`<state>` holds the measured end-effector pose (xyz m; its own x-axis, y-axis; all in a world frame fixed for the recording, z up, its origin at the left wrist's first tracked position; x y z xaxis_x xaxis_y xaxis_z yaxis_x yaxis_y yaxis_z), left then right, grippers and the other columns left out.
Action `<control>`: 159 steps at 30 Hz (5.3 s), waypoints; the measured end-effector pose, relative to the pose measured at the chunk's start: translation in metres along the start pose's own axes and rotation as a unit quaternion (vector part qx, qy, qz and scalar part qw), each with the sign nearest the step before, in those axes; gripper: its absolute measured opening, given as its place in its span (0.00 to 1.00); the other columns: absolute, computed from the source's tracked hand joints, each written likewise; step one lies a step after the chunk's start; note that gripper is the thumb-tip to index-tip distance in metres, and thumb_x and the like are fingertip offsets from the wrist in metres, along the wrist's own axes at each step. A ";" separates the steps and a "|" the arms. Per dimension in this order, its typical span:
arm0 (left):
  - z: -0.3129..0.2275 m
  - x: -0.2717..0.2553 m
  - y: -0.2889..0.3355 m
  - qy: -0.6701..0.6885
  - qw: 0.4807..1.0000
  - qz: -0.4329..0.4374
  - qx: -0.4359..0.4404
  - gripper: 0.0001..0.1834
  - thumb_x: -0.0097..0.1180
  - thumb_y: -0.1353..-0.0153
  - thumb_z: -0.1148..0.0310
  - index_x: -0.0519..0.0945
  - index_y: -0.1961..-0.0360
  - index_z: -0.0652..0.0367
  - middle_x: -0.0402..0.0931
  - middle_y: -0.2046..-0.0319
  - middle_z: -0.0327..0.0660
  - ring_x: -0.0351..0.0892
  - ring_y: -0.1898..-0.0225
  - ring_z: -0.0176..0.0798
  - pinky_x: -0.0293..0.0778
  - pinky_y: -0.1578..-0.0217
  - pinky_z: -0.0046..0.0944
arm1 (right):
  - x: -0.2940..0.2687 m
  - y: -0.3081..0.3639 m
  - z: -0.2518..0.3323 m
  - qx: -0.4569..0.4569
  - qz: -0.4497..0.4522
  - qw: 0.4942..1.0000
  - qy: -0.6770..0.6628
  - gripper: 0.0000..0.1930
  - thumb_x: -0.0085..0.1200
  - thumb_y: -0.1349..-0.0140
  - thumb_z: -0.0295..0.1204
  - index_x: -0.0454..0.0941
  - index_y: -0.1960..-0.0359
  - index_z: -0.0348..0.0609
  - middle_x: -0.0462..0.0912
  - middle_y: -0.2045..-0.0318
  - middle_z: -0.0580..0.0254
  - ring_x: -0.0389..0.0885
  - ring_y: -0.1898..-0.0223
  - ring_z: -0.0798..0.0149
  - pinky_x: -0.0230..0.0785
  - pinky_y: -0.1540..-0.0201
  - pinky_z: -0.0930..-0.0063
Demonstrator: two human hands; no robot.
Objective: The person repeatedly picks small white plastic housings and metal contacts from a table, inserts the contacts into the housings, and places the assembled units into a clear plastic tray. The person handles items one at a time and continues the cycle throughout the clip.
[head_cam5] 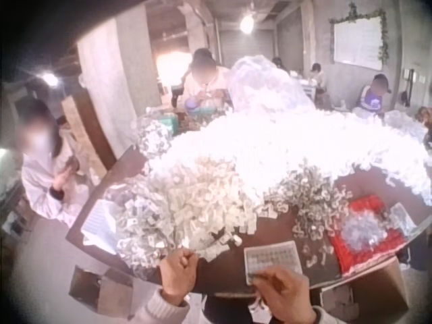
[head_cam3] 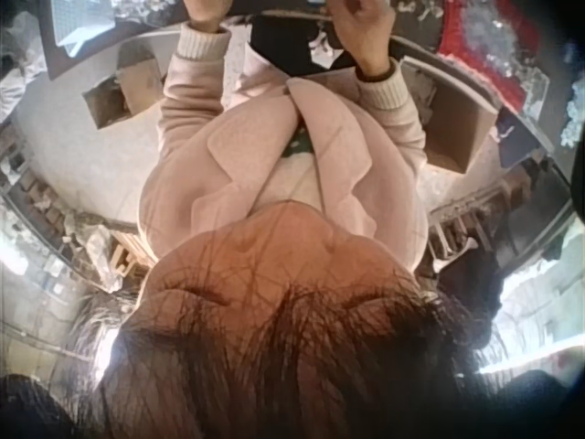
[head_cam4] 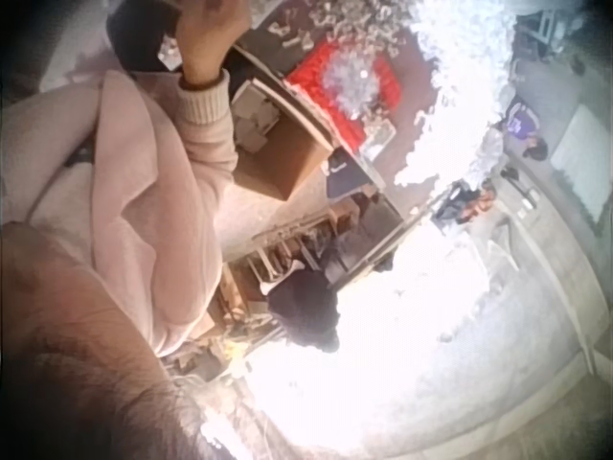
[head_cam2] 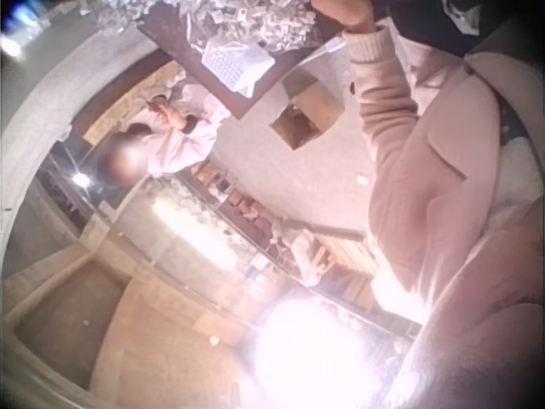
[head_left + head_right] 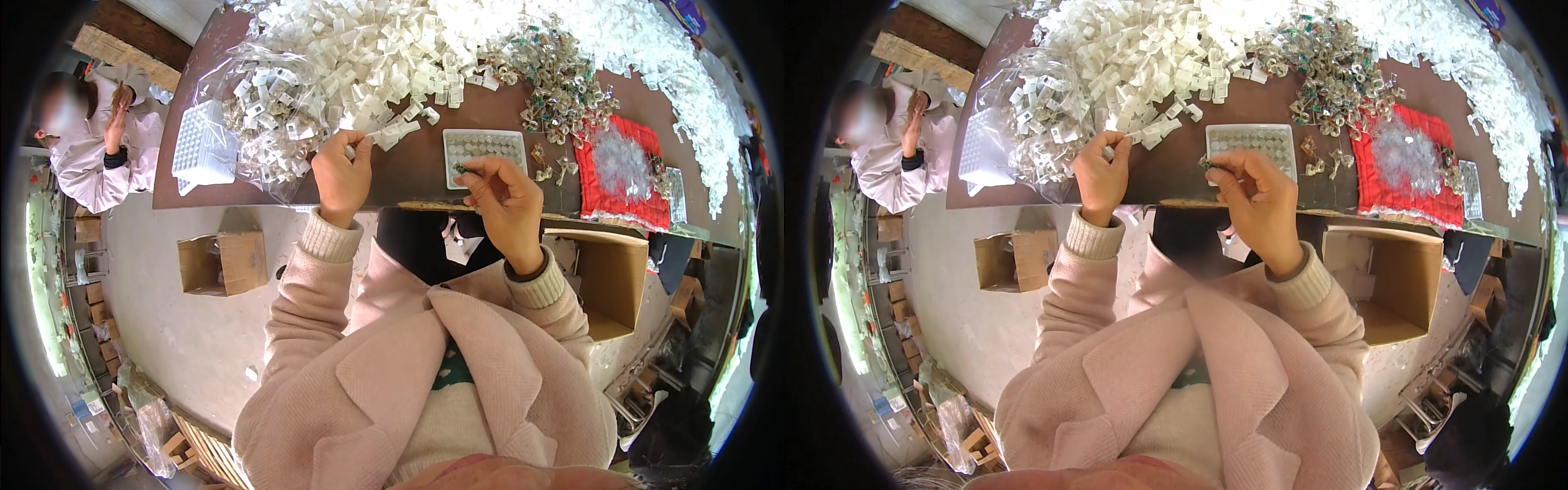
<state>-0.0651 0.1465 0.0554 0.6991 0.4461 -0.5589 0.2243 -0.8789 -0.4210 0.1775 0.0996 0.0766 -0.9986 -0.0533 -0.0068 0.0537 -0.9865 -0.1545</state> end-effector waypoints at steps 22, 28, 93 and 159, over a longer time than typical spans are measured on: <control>-0.049 -0.024 0.035 0.339 0.934 0.091 0.065 0.10 0.66 0.42 0.81 0.83 0.59 0.62 0.80 0.64 0.40 0.73 0.66 0.27 0.72 0.65 0.28 | 0.032 -0.004 0.018 -0.056 0.037 0.985 -0.161 0.08 0.53 0.33 0.15 0.76 0.54 0.31 0.80 0.58 0.57 0.85 0.57 0.64 0.84 0.58 0.74; -0.058 0.003 0.068 0.576 0.778 0.161 -0.192 0.11 0.65 0.40 0.79 0.81 0.56 0.64 0.84 0.65 0.39 0.69 0.76 0.21 0.66 0.77 0.23 | 0.035 0.008 0.022 -0.142 -0.011 0.977 -0.160 0.09 0.56 0.35 0.16 0.78 0.54 0.32 0.82 0.60 0.58 0.83 0.59 0.69 0.82 0.58 0.76; -0.033 0.050 0.096 0.674 0.670 0.130 -0.283 0.08 0.52 0.29 0.75 0.75 0.51 0.56 0.82 0.55 0.53 0.84 0.64 0.36 0.57 0.85 0.22 | -0.056 -0.007 -0.016 -0.133 -0.118 0.911 0.373 0.09 0.62 0.42 0.19 0.84 0.59 0.41 0.84 0.66 0.56 0.84 0.67 0.54 0.76 0.63 0.68; -0.043 0.070 0.095 0.675 0.616 0.200 -0.353 0.07 0.55 0.30 0.74 0.76 0.54 0.65 0.82 0.59 0.53 0.77 0.73 0.30 0.57 0.86 0.21 | -0.030 -0.026 -0.033 -0.198 -0.067 0.837 0.505 0.11 0.62 0.48 0.19 0.84 0.62 0.43 0.81 0.68 0.61 0.79 0.67 0.54 0.73 0.63 0.63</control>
<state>0.0344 0.0873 0.0067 0.6145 0.0421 0.7878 -0.2427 -0.9401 0.2395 0.2062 0.1320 0.0486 -0.4975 0.4084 -0.7653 0.1364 -0.8345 -0.5339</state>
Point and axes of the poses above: each hand's wrist, its own y-axis away from the middle knuckle, its own x-axis out of the palm, z = x × y, the point moved 5 cm from there along -y, towards the middle knuckle
